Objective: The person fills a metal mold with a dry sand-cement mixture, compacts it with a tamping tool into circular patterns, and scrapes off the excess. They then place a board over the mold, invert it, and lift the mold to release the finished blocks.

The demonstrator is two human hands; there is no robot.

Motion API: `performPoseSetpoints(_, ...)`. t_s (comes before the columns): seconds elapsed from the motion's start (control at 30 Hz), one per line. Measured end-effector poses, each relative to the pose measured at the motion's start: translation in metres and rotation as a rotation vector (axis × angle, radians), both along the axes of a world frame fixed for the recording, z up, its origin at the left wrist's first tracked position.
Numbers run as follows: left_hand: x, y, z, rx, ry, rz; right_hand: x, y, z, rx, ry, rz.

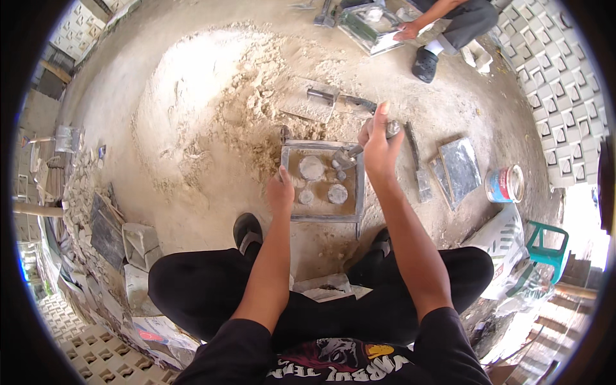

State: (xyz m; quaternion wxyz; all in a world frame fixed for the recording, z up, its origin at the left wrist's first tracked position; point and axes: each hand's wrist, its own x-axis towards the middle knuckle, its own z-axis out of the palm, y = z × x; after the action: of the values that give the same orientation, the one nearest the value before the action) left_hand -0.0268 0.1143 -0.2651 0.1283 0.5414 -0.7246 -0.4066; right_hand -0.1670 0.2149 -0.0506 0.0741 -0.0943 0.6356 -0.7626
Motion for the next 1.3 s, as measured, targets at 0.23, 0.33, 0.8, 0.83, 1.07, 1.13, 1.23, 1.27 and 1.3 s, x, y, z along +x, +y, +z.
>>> performPoseSetpoints(0.23,0.000,-0.018,-0.027,0.209,-0.106,0.306,-0.006,-0.050,-0.003,0.058,0.138,0.387)
performPoseSetpoints(0.33,-0.004,-0.019,-0.014,0.267,-0.136,0.287,-0.014,-0.057,-0.024,-0.013,0.072,0.518)
performPoseSetpoints(0.8,0.000,-0.022,-0.004,0.360,-0.217,0.332,-0.009,-0.105,-0.043,0.187,-0.007,0.976)
performPoseSetpoints(0.83,-0.002,-0.025,-0.002,0.366,-0.212,0.327,-0.014,-0.108,-0.051,0.044,-0.170,0.950)
performPoseSetpoints(1.07,-0.004,-0.022,-0.001,0.396,-0.192,0.380,-0.002,-0.119,-0.046,0.074,-0.081,0.836)
performPoseSetpoints(1.13,-0.002,-0.023,-0.007,0.353,-0.152,0.387,0.006,-0.124,-0.057,0.070,-0.177,0.796)
performPoseSetpoints(1.23,-0.002,-0.022,-0.003,0.372,-0.199,0.398,0.011,-0.115,-0.034,0.101,-0.004,0.814)
performPoseSetpoints(1.27,0.000,-0.022,-0.006,0.373,-0.199,0.392,0.014,-0.111,-0.030,0.096,0.047,0.817)
performPoseSetpoints(1.3,0.001,-0.023,-0.010,0.375,-0.199,0.384,0.010,-0.111,-0.036,0.076,0.013,0.787)
